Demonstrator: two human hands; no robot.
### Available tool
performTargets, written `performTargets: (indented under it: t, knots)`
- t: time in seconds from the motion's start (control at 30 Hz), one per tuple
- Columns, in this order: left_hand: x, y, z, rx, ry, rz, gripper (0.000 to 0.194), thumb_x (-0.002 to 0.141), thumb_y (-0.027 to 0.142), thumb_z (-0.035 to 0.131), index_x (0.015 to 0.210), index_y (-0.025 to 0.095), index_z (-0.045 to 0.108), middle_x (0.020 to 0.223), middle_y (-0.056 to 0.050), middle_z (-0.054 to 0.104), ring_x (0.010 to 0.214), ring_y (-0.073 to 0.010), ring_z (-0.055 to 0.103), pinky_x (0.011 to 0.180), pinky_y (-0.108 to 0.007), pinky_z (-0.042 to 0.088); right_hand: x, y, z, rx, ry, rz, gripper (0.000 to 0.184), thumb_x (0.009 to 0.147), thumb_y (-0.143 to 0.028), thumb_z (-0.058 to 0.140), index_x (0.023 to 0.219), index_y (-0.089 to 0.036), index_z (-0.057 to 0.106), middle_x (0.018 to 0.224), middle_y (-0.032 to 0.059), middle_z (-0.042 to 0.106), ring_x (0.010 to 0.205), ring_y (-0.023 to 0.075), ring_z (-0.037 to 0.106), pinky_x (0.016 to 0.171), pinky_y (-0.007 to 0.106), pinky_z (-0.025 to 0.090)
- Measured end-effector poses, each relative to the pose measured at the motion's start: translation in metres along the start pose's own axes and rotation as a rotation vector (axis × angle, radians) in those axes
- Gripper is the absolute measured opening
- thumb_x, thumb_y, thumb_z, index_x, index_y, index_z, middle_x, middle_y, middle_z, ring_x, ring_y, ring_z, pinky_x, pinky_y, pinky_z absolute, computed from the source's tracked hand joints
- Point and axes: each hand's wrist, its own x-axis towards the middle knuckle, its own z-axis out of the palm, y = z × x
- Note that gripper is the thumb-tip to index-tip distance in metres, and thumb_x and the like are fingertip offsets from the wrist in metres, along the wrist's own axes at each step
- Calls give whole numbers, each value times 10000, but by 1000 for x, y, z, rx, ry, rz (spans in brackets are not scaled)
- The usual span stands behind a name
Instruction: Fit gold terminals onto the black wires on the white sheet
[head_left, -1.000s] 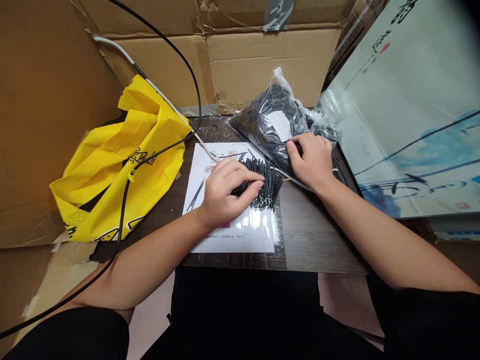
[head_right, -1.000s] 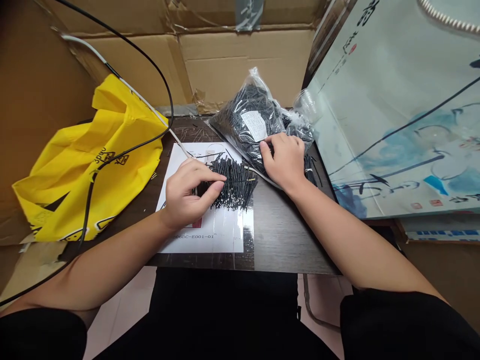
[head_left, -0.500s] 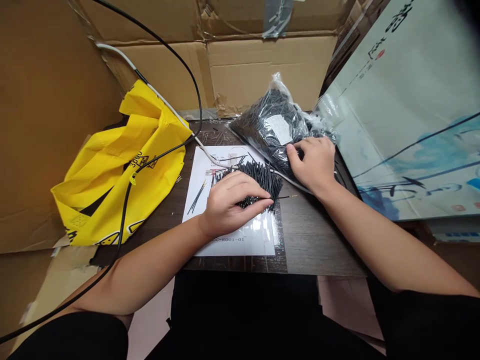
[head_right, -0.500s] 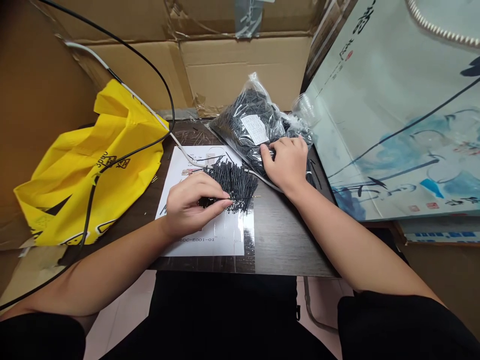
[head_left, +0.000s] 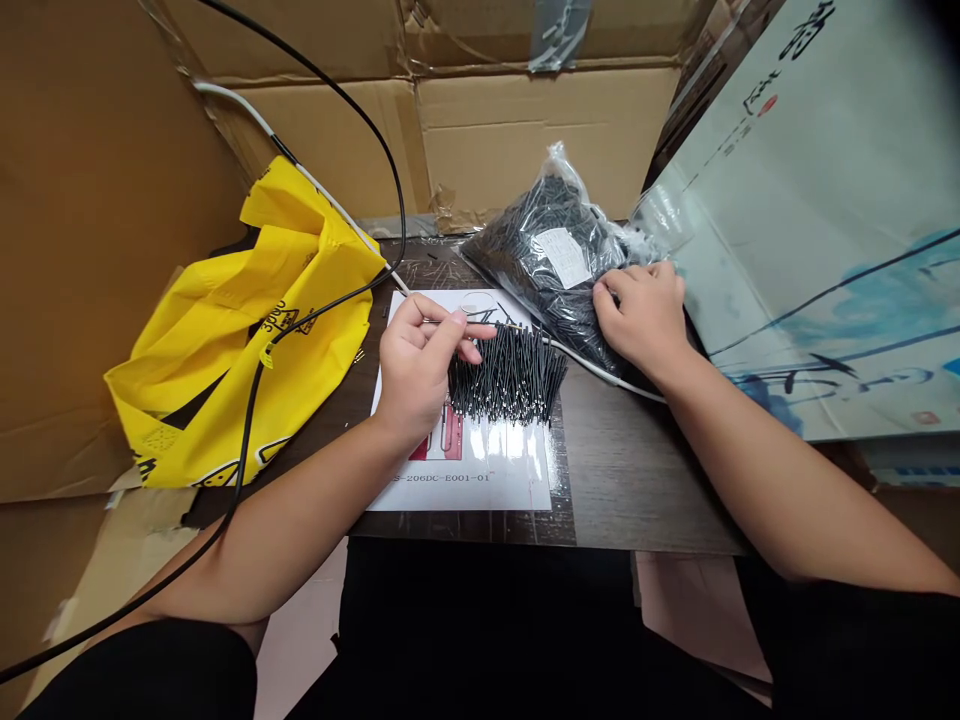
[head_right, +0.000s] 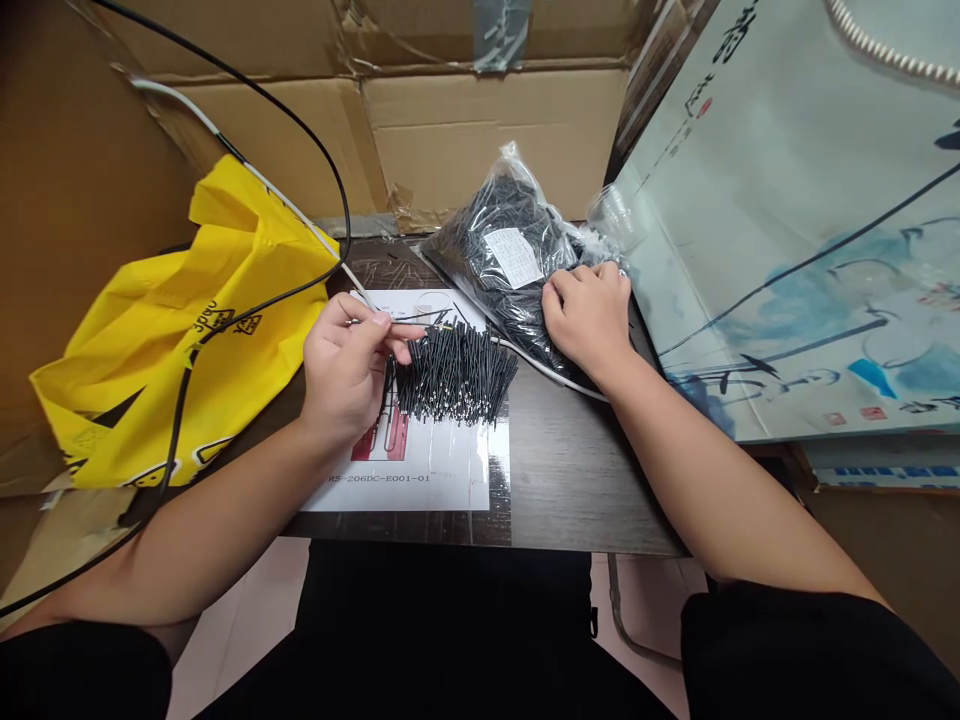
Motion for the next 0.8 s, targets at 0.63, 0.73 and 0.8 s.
performTargets:
  t: [0.63,0.73,0.8]
  knots:
    - [12,-6,-5,-38,-157,-106,374,866,389,664,1206,279,552,861,13,673,677,-71,613,614,-223,495,-1,0,5,-32,12,-22,460,990,-447,345,852,-167,683,954,136,667,1030,339,518,877,557,347]
    - [12,-6,-4,-51,-105,-101,250,890,338,609,1124,253,583,794,14,599,649,-68,539,585,-220,461,-1,-1,4,-33,-2,-41,494,998,-443,320,828,-159,686,963,137,672,1049,349,521,888,568,343]
    - [11,-7,-4,-81,-80,-106,158,897,316,582,1033,243,547,757,21,561,646,-69,524,588,-213,455,-2,-2,3,-27,10,-54,505,1001,-430,306,809,-154,683,960,139,674,1044,344,525,899,571,339]
